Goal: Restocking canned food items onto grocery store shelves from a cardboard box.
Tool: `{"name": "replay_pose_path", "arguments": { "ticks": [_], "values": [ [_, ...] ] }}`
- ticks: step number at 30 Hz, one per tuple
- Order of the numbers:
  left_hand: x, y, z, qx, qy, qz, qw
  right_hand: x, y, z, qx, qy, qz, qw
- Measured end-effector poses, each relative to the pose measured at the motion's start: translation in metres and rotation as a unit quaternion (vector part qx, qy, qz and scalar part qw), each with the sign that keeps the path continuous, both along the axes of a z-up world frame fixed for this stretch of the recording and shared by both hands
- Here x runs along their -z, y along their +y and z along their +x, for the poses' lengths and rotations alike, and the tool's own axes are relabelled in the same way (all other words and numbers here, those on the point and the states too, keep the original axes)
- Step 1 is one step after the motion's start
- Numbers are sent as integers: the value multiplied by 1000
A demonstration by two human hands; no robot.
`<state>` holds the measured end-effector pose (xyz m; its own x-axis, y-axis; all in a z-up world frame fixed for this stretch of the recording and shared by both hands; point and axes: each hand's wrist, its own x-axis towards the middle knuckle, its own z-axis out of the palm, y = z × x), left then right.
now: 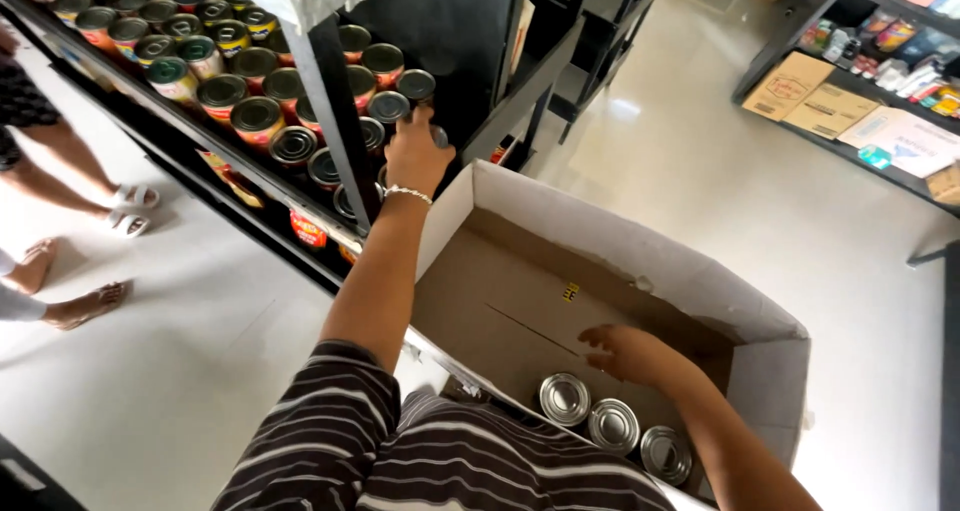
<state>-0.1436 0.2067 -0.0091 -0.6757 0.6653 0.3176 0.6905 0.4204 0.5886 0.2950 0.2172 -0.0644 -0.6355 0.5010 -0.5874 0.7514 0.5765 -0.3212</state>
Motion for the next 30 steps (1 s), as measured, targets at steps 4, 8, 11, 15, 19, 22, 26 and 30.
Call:
{"name": "replay_pose_path", "arguments": {
  "ticks": [4,8,11,15,19,22,26,30],
  "values": [
    [-40,-20,16,138,14,199,970,-22,-7,-13,-8,181,-12,983],
    [-64,-38,36,341,-209,290,869,-40,-13,-25,-19,395,-66,916],
    [-66,-54,57,508,-304,252,765,-41,-11,-28,40,475,-170,862],
    [-74,-76,96,647,-291,228,667,-70,-20,-58,101,512,-339,783],
    [-84,-103,113,670,-257,178,673,-52,-14,-91,124,527,-493,681],
    [-88,-126,101,633,-169,200,728,-27,-18,-113,144,539,-506,658],
    [-98,-184,58,580,-144,256,760,-53,-50,-144,154,546,-561,603],
    [-13,-211,-19,361,-262,369,815,-71,-62,-157,164,519,-591,596]
  ]
}}
